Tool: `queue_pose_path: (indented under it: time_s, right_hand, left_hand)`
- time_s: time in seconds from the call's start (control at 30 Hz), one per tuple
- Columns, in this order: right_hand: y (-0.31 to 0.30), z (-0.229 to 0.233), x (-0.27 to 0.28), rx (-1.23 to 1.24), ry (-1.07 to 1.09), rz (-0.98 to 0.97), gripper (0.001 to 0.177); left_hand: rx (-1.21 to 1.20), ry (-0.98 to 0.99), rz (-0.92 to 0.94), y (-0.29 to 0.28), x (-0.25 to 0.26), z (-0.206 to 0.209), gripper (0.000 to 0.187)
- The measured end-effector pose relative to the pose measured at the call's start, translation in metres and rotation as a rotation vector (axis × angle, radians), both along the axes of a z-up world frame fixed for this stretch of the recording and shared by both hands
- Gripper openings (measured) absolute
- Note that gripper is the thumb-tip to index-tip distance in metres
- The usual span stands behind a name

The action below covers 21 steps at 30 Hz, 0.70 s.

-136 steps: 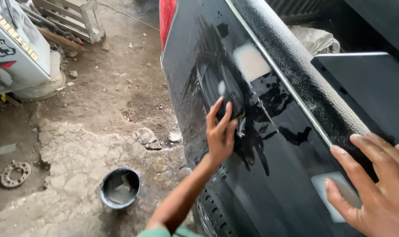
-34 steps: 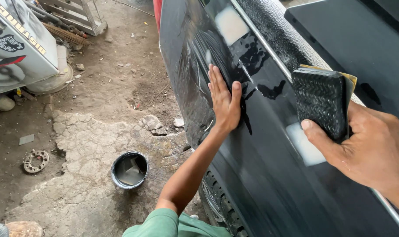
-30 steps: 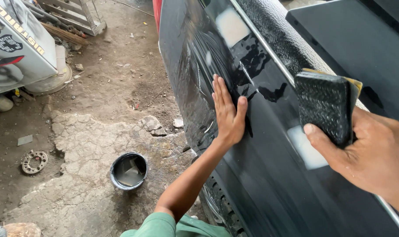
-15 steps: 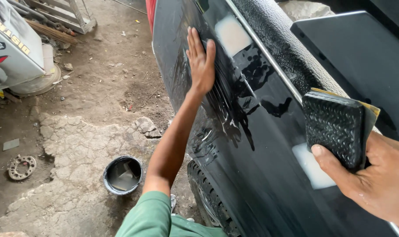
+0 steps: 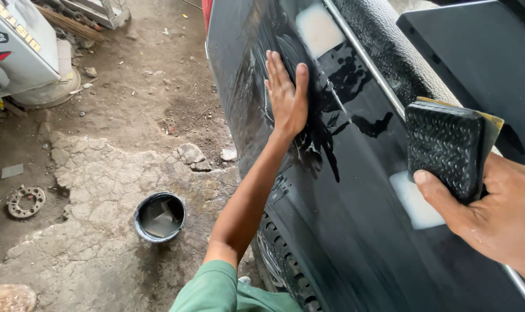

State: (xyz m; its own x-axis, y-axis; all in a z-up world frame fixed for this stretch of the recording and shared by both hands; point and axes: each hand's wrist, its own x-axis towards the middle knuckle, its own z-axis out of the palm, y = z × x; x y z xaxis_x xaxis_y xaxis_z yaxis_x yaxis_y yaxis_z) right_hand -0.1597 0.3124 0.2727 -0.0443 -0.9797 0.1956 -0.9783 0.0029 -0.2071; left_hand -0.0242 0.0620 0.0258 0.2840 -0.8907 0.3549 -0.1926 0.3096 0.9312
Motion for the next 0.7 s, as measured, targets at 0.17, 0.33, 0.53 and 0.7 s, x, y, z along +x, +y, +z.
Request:
queue_pose_path:
  time_s: [0.17,0.33,0.53,0.7]
  right_hand:
    - [0.000,-0.004,-0.009,-0.050,-0.049,0.112,0.019]
    - [0.001,-0.001,-0.005,-0.008,0.040,0.063,0.019]
    - [0.004,-0.001,-0.003,-0.024,0.024,0.051,0.020]
    - [0.003,-0.005,-0.010,-0.048,-0.029,0.074,0.023]
  left_hand:
    - [-0.009,0.000,-0.025,0.034,-0.003,0.003,0.090]
    - [-0.017,0.007,-0.041,0.063,-0.010,0.000,0.088]
    - [-0.066,-0.011,-0.079,0.108,-0.014,-0.007,0.086]
    - [-0.099,-0.063,-0.019,0.027,-0.006,-0.006,0.089]
